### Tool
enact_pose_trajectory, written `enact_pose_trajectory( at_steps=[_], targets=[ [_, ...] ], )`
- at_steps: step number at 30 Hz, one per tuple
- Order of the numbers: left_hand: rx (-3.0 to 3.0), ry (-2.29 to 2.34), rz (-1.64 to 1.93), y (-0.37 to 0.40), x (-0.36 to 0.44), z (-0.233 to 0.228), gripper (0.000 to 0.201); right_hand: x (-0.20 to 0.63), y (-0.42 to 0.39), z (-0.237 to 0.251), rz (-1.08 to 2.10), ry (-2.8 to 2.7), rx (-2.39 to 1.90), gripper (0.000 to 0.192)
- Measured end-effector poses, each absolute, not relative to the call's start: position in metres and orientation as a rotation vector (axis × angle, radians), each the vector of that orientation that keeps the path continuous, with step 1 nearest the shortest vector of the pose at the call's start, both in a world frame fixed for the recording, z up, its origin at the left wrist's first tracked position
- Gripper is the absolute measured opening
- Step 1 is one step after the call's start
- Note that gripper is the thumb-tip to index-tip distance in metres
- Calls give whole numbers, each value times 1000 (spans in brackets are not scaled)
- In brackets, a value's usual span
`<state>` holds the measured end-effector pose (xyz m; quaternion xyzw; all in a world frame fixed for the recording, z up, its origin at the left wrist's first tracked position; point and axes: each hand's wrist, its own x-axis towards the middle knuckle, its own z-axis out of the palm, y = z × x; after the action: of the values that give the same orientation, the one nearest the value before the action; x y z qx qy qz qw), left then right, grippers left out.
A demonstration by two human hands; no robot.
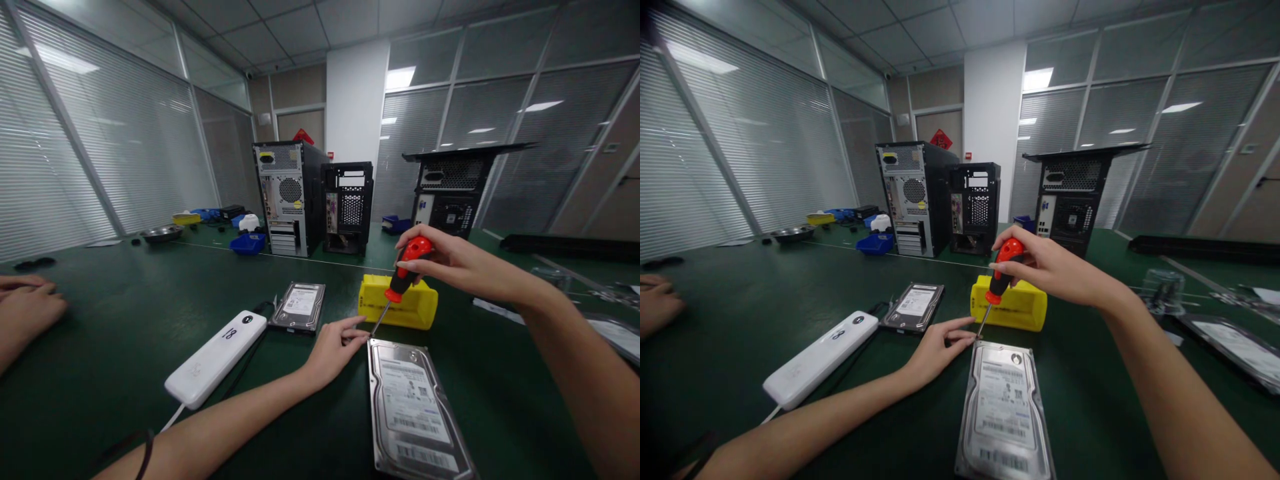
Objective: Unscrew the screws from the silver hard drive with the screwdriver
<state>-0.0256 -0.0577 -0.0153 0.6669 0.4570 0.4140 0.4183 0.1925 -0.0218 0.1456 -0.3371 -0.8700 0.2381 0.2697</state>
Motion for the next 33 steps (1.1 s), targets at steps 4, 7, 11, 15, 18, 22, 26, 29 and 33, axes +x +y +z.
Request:
enact_pose_trajectory(
  at_steps=[4, 7, 11, 15, 18, 22, 26, 29, 33],
  targets=[
    [1691, 1176, 1048, -57, -26, -15, 51, 191, -23, 146, 620, -2351, -892, 36],
    [1698, 1181, 1060, -57, -26, -16, 61, 190, -24, 146, 603, -2352, -889, 37],
    [1698, 1163, 1066, -56, -26, -18, 69, 190, -25, 146, 585, -2352, -914, 37],
    [1711, 1142, 1088, -55, -26, -21, 71, 188, -24, 145, 599, -2324, -902, 39],
    [1720, 1157, 1086, -54, -26, -22, 70, 186, -22, 143, 574, -2311, -877, 41],
    [1721, 1145, 1086, -53, -26, -23, 70, 181, -17, 140, 489, -2293, -831, 34],
    [1735, 1098, 1090, -53, -28, -24, 69, 174, -13, 133, 493, -2232, -783, 29],
    [1738, 1097, 1093, -52, -28, -26, 69, 165, -11, 127, 547, -2149, -752, 27],
    [1744, 1094, 1098, -51, -28, -28, 68, 148, -13, 117, 848, -2012, -548, 25]
  ],
)
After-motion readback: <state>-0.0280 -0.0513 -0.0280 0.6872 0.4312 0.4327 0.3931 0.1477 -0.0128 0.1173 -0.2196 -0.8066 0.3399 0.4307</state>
